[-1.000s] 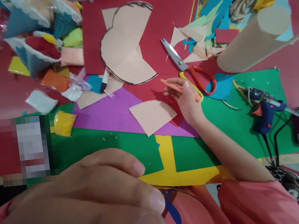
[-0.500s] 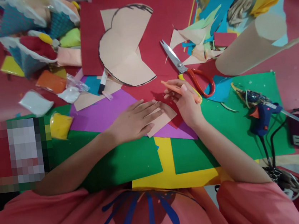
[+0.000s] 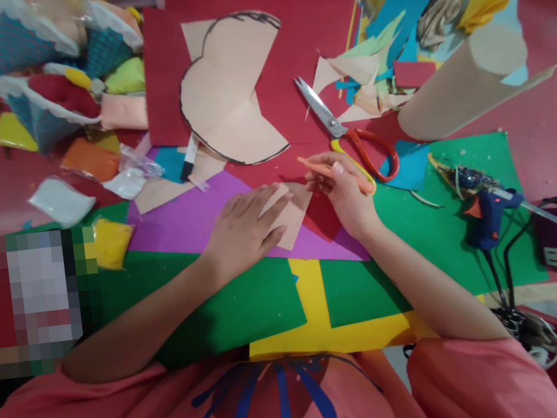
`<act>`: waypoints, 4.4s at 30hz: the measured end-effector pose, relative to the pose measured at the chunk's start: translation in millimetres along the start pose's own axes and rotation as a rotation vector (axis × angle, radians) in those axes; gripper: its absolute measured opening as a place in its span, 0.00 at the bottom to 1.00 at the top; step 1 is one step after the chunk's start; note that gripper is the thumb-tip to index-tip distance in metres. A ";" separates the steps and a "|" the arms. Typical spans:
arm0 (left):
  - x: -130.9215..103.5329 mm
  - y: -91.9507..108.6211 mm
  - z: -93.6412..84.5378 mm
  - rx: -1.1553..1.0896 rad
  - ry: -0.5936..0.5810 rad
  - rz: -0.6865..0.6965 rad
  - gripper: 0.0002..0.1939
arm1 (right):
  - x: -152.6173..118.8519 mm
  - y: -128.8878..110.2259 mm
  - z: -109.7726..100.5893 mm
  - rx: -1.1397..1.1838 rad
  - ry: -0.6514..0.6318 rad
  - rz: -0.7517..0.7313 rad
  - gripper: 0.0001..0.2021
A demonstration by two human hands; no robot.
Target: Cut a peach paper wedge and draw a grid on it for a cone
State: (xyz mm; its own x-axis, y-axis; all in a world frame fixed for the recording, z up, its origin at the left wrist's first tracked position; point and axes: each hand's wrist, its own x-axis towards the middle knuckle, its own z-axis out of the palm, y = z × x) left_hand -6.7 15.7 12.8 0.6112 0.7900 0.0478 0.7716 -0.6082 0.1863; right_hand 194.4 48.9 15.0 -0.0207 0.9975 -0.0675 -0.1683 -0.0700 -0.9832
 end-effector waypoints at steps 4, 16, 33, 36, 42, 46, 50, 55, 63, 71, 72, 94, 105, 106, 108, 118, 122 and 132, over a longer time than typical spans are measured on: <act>-2.0 -0.8 2.9 -0.011 0.016 0.008 0.23 | -1.9 -0.8 1.3 -0.094 0.027 0.007 0.15; -13.3 11.5 -4.0 0.109 0.047 -0.004 0.20 | -17.5 -5.1 -23.1 -0.111 -0.041 0.086 0.13; -14.8 -2.8 5.7 -0.117 0.032 0.220 0.23 | -10.0 -6.6 -0.6 -0.356 -0.160 0.037 0.12; -14.9 -0.9 5.1 -0.111 0.057 0.210 0.22 | -10.8 -3.6 0.3 -0.422 -0.118 -0.020 0.12; -15.3 0.3 2.9 -0.109 0.084 0.206 0.20 | -10.1 -2.0 -1.3 -0.426 -0.099 -0.054 0.12; -15.5 -0.6 3.1 -0.118 0.048 0.206 0.22 | -7.2 -2.8 -1.2 -0.405 -0.093 -0.009 0.12; -15.3 -0.3 3.5 -0.116 0.033 0.199 0.24 | -5.9 -2.9 -1.1 -0.400 -0.102 -0.019 0.12; -15.1 0.6 2.0 -0.123 0.081 0.216 0.22 | -6.0 -3.0 -0.4 -0.423 -0.114 -0.041 0.11; -15.6 1.1 1.5 -0.113 0.062 0.200 0.23 | -5.5 -3.9 -2.6 -0.472 -0.154 -0.029 0.12; -16.5 2.4 4.8 -0.167 0.093 0.146 0.24 | -4.4 -4.6 -1.9 -0.466 -0.160 -0.024 0.11; -16.7 2.5 5.3 -0.177 0.098 0.133 0.24 | -4.4 -5.4 -1.8 -0.466 -0.161 -0.012 0.11; -15.8 -2.7 7.9 -0.162 0.139 0.163 0.21 | -4.2 -3.4 -3.0 -0.467 -0.165 -0.033 0.12; -16.0 -6.2 11.6 -0.193 0.101 0.155 0.22 | -7.1 -5.6 -1.8 -0.393 -0.082 -0.001 0.09; -15.8 -7.1 12.5 -0.201 0.091 0.150 0.23 | -7.2 -5.1 -1.9 -0.394 -0.084 -0.006 0.09; -15.5 -9.2 14.0 -0.212 0.070 0.147 0.24 | -7.3 -3.8 -2.7 -0.405 -0.102 -0.015 0.09; -14.7 -12.0 11.7 -0.192 0.033 0.147 0.23 | -7.7 -1.7 -4.5 -0.487 -0.145 -0.056 0.11; -15.0 -11.3 11.8 -0.209 0.044 0.139 0.24 | -7.6 -4.6 -3.2 -0.530 -0.158 -0.060 0.12; -14.9 -11.4 13.0 -0.216 0.037 0.130 0.24 | -7.6 -8.4 -1.9 -0.553 -0.204 -0.049 0.11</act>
State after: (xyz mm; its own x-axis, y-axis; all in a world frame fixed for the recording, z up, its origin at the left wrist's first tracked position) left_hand -22.2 9.9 -2.8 0.6929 0.7110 0.1197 0.6292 -0.6774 0.3812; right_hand 197.8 41.9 23.4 -0.2240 0.9738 -0.0392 0.3639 0.0462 -0.9303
